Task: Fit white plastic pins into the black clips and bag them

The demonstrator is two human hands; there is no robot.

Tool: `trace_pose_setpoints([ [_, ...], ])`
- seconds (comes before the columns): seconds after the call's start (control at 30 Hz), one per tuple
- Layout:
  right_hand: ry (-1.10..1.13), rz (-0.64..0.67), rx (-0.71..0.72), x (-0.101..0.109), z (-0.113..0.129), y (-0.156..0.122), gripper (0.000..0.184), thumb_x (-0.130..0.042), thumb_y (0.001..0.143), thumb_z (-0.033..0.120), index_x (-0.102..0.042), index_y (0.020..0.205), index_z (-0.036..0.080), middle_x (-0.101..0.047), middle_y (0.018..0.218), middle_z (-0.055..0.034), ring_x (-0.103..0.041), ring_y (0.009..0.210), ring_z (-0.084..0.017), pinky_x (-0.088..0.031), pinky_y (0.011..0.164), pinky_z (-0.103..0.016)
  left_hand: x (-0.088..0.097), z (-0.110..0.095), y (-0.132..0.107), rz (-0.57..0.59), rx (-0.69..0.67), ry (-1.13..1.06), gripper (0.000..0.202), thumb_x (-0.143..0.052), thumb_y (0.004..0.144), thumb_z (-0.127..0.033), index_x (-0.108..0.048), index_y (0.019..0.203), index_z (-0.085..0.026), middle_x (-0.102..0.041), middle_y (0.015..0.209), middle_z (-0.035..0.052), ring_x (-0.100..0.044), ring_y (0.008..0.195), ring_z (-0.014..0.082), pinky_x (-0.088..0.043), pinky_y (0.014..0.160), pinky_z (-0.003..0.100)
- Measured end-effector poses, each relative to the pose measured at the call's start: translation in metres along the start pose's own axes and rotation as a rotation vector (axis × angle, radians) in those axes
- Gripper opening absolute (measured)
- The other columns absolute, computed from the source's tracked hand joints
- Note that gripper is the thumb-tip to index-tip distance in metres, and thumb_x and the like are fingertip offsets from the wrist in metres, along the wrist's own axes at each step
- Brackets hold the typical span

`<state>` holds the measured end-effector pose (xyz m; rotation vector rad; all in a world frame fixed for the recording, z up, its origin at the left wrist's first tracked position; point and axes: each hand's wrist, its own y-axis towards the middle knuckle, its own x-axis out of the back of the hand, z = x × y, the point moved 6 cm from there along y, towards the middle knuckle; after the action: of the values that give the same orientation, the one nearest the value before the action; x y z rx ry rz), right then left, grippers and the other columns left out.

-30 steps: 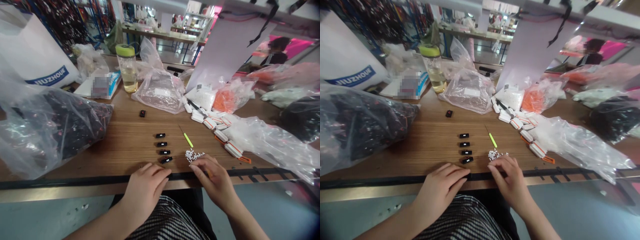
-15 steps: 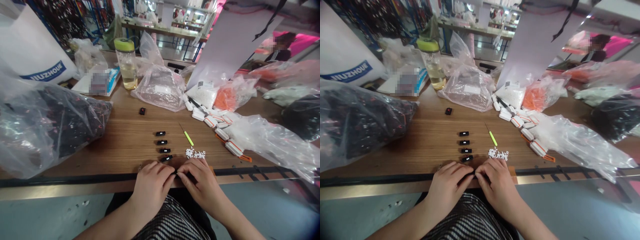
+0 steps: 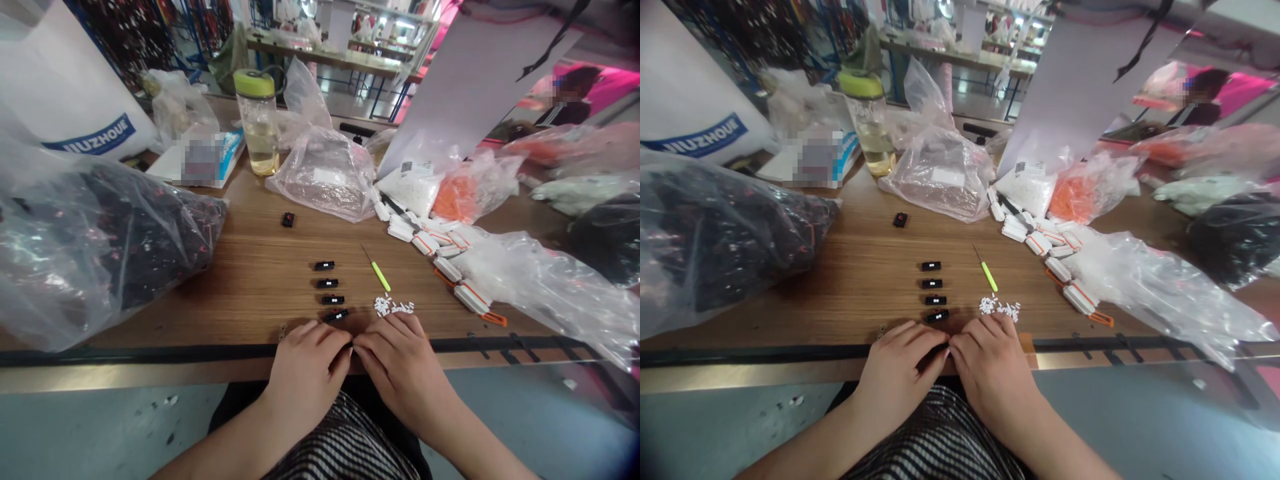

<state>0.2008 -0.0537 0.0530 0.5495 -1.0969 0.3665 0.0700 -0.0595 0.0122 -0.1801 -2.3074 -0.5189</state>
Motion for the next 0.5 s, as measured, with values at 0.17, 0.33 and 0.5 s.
trace_pose_setpoints([
  [0.17,0.019,-0.095,0.017,0.0076,0.0014,-0.0036,0.017,-0.056,0.093,0.016,-0.071,0.095,0.024,-0.071,0.081,-0.0013,-0.059,0.077,-0.019,-0.038,0.085,-0.041,0.0009,0.0016,0.0008,0.004,0.018,-0.039,0.010,-0.062,0.088,-0.018,-0.068,0.094,-0.023,-0.074,0.089,0.0014,-0.065,0.080,0.0223,-0.053,0.076,0.041],
  [0.33,-0.037,-0.087,0.037,0.0031,0.0056,-0.0092,0.015,-0.060,0.090,0.013,-0.072,0.094,0.021,-0.072,0.080,-0.0019,-0.059,0.076,-0.019,-0.039,0.084,-0.042,0.0019,0.0012,0.0022,0.006,0.022,-0.061,0.013,-0.064,0.086,-0.015,-0.069,0.094,-0.024,-0.074,0.088,0.0000,-0.065,0.080,0.0223,-0.054,0.076,0.041],
  [0.5,0.003,-0.082,0.008,0.0039,0.0001,-0.0102,0.018,-0.059,0.091,0.016,-0.074,0.099,0.022,-0.072,0.083,-0.0029,-0.061,0.078,-0.019,-0.041,0.083,-0.041,0.0019,0.0026,0.0014,0.010,0.024,-0.052,0.011,-0.063,0.088,-0.017,-0.068,0.095,-0.024,-0.074,0.090,0.0005,-0.066,0.081,0.0225,-0.053,0.076,0.041],
])
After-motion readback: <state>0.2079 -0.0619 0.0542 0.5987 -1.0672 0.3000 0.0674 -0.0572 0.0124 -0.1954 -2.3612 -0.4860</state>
